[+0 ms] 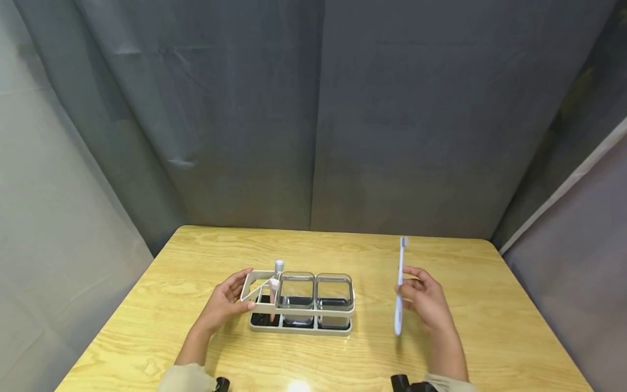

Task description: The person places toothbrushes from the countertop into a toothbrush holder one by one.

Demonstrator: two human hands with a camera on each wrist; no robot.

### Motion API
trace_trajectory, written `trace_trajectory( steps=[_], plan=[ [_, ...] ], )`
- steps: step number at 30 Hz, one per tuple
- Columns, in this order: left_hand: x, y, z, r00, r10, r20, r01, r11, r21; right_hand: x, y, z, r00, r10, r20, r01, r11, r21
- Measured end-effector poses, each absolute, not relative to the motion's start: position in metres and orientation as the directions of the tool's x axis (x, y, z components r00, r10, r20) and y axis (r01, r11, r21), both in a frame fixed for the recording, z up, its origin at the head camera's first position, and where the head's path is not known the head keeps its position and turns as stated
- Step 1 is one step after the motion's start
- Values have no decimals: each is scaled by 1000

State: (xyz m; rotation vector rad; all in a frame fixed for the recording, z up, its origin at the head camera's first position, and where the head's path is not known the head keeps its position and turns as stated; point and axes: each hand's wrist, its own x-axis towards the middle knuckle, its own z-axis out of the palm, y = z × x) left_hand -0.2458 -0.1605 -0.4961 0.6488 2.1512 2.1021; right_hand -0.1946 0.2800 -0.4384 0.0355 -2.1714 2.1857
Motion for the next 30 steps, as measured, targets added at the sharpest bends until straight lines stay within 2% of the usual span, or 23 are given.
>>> trace_trajectory(
  steps=[6, 13, 22, 30],
  plan=[
    [-244, -159, -492, -910, 342, 234, 233, -45, 972, -189, 266, -433, -998, 22, 61, -63, -133, -989],
    [-243, -159, -494, -917, 322, 234, 224, -68, 972, -185, 249, -427, -990, 17, 138, -138, -221, -965],
    [-240, -160, -496, -920, 308, 241, 232, -69, 970, -186, 239, -420, -967, 12, 256, -255, -171, -952],
    [-241, -158, -499, -918, 310, 247, 229, -95, 969, -185, 218, -416, -953, 50, 300, -304, -188, -934]
  ],
)
